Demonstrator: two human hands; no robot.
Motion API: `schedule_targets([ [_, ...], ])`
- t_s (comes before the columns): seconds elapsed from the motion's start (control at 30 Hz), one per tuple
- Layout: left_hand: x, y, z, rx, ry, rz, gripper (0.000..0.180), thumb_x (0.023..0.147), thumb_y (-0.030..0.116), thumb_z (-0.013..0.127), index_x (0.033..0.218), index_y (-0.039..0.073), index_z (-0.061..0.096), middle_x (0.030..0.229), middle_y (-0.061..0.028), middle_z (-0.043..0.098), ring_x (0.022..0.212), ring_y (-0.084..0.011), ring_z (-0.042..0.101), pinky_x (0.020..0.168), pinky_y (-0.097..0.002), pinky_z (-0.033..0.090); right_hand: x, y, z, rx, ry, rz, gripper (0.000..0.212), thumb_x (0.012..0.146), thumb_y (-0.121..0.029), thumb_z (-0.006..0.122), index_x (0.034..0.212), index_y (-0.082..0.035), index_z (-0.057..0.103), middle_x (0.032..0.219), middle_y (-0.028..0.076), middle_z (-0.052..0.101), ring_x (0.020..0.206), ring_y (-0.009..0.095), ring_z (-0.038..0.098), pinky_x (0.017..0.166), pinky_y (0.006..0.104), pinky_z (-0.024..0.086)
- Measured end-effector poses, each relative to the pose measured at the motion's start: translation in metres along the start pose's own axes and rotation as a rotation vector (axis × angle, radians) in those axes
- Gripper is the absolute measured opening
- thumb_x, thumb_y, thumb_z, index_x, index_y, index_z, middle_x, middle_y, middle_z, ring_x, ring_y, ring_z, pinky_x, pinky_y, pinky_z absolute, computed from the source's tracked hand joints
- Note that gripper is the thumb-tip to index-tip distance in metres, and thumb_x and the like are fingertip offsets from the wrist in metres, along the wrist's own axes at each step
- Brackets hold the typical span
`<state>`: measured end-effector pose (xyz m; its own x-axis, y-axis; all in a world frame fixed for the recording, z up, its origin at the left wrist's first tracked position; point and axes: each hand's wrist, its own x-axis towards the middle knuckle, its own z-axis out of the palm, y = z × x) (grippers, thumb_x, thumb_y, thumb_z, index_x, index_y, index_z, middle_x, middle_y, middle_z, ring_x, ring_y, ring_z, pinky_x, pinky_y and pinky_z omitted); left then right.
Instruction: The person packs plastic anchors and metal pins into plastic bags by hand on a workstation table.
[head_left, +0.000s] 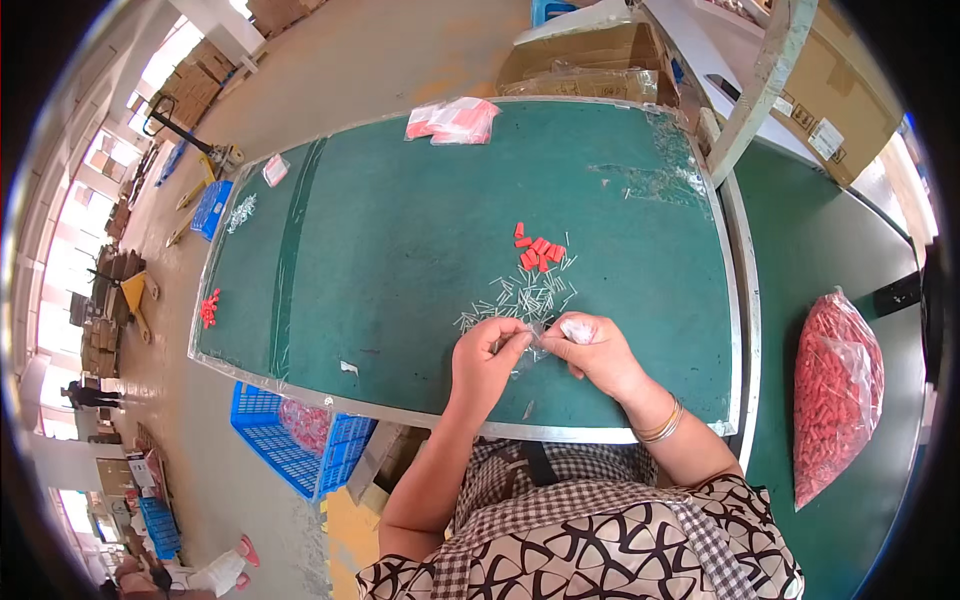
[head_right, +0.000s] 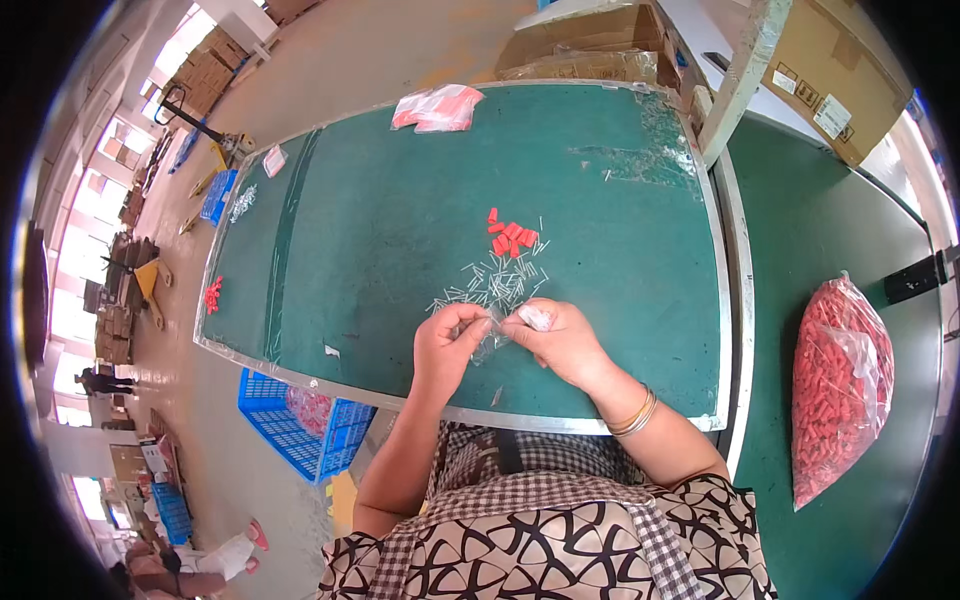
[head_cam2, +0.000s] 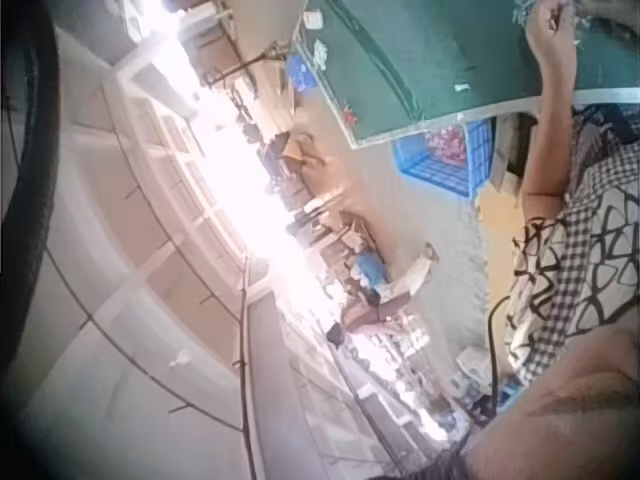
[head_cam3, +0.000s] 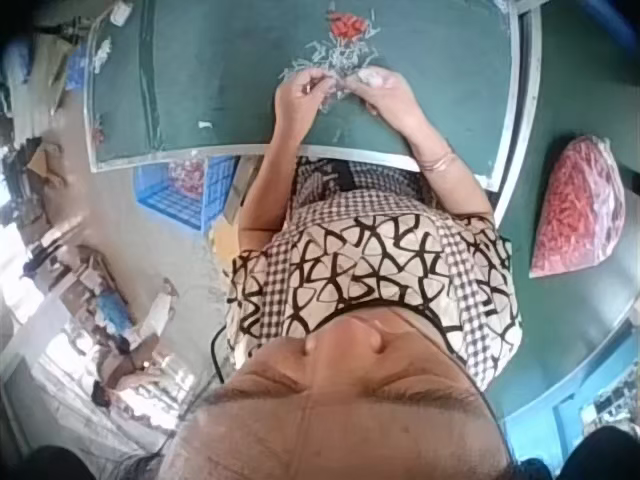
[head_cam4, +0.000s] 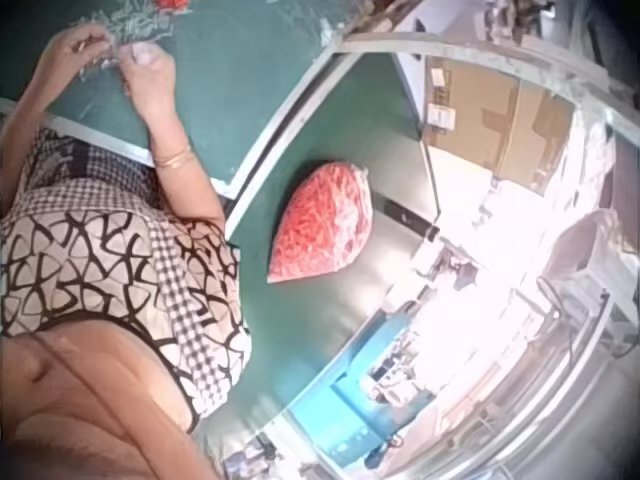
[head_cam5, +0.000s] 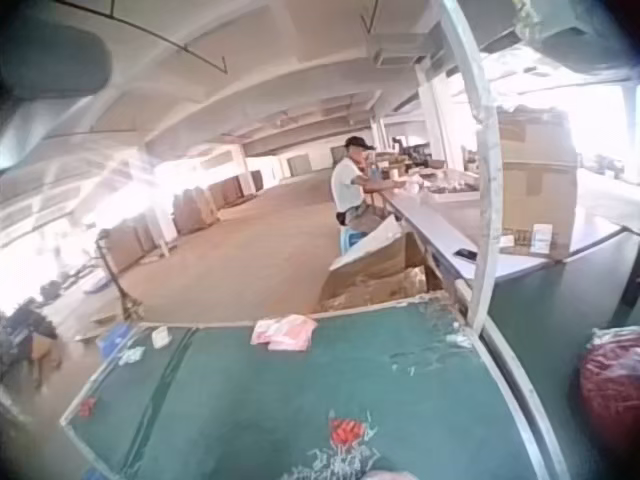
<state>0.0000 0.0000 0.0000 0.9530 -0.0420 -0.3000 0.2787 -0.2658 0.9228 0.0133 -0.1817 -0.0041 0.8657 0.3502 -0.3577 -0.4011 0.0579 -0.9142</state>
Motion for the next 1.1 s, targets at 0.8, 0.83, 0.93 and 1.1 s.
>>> schedule_targets([
  [0.8,-0.01,-0.02,0.029,-0.13,0.217,0.233,0.012,0.086,0.001,0.061,0.095,-0.005,0.064,0.081,-0.0048,0.066,0.071,-0.008,0.06,0.066,-0.0209,0.049,-0.004,0.003,0.013,-0.541,0.234,-0.506,0.005,0.074,-0.009,0.068,0.077,-0.006,0.068,0.074,0.009,0.061,0.069,0.025,0.061,0.061,0.032,0.048],
  [0.83,-0.01,-0.02,0.03,-0.13,0.217,0.233,0.012,0.086,0.001,0.061,0.095,-0.005,0.064,0.081,-0.0048,0.066,0.071,-0.008,0.06,0.066,-0.0209,0.049,-0.004,0.004,0.014,-0.528,0.254,-0.533,0.005,0.072,-0.007,0.069,0.075,-0.004,0.066,0.071,0.009,0.06,0.066,0.024,0.059,0.059,0.0321,0.047],
  [0.93,-0.009,-0.018,0.031,-0.179,0.241,0.238,0.011,0.083,0.004,0.065,0.091,-0.003,0.065,0.073,-0.0036,0.065,0.064,-0.0059,0.057,0.06,-0.0208,0.046,-0.004,0.005,0.017,-0.522,0.28,-0.568,0.007,0.069,-0.005,0.071,0.071,-0.003,0.064,0.069,0.009,0.059,0.064,0.024,0.058,0.057,0.0325,0.046],
  [1.1,-0.01,-0.008,0.028,0.029,0.237,0.224,0.006,0.086,-0.003,0.058,0.089,-0.007,0.061,0.079,-0.0042,0.064,0.073,-0.0089,0.062,0.067,-0.0211,0.051,-0.002,0.008,0.015,-0.606,0.299,-0.613,0.01,0.071,-0.005,0.071,0.069,-0.003,0.061,0.068,0.007,0.061,0.061,0.019,0.058,0.054,0.0311,0.045],
])
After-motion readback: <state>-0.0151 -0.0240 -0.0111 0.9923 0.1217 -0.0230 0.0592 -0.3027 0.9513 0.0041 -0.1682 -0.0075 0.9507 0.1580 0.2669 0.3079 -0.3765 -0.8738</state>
